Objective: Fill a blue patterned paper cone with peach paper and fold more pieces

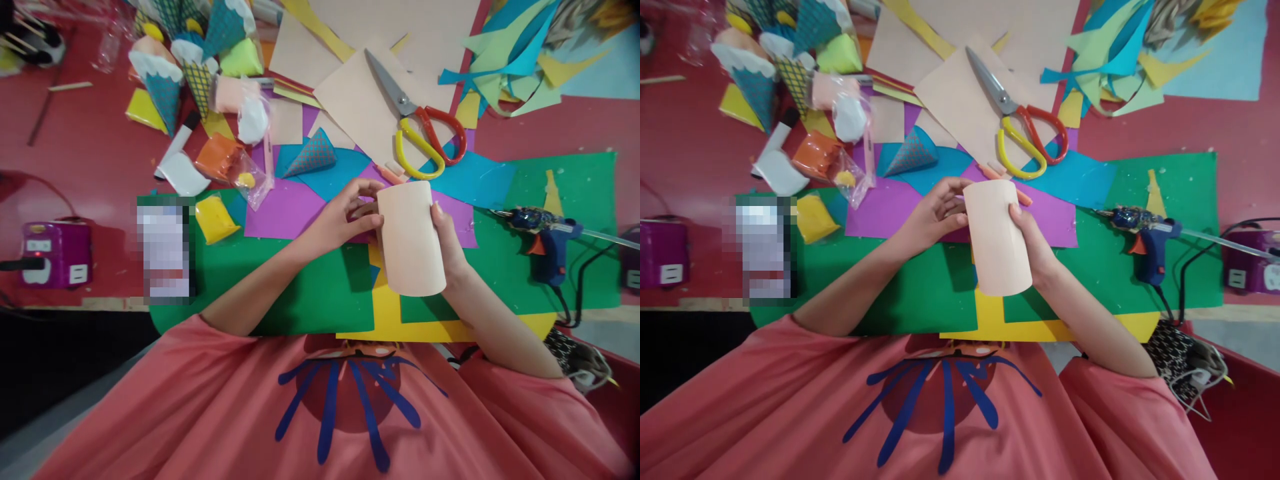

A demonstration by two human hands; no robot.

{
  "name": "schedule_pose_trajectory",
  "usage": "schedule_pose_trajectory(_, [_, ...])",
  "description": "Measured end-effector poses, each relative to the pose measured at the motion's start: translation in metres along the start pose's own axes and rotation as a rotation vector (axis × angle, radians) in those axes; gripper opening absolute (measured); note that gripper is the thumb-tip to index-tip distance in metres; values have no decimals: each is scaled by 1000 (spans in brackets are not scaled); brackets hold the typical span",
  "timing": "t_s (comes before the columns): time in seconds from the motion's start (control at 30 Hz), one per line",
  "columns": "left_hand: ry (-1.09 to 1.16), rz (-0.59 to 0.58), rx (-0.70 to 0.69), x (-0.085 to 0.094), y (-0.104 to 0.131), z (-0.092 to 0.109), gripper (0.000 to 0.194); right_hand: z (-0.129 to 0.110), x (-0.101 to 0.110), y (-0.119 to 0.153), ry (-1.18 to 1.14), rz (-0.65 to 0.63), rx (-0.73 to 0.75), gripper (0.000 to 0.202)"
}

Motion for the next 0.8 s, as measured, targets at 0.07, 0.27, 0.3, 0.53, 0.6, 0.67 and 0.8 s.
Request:
schedule_pose_trajectory(0.07, [7, 5, 3, 1, 0, -1, 53, -3, -4, -2, -3, 2, 13, 64])
schedule_pose_trajectory(0.27, [36, 82, 42, 16, -3, 0, 49, -10, -9, -16, -23, -15, 35, 58])
schedule_pose_trajectory(0.3, [31, 81, 47, 17, -3, 0, 49, -10, -8, -17, -16, -11, 39, 60])
schedule_pose_trajectory(0.53, [-75, 138, 12, 23, -1, 11, 43, -11, -6, -24, 87, -66, 97, 63])
schedule_pose_trajectory(0.6, [-77, 161, -5, 26, 0, 12, 51, -16, -7, -25, 127, -75, 188, 61])
schedule_pose_trajectory(0.67, [-85, 175, -25, 28, -1, 12, 58, -20, -5, -25, 172, -71, 265, 59])
schedule_pose_trajectory(0.8, [-108, 121, -74, 26, -4, 13, 61, -25, -5, -23, 300, -97, 332, 58])
Point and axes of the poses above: each hand's wrist, its own y-axis away from the middle knuckle, its own x-axis out of the back of the hand, z = x × y, the point moved 8 cm from there along -y, towards the middle knuckle, and after that the axes turned 13 degrees about -y, right-handed, at the moved point
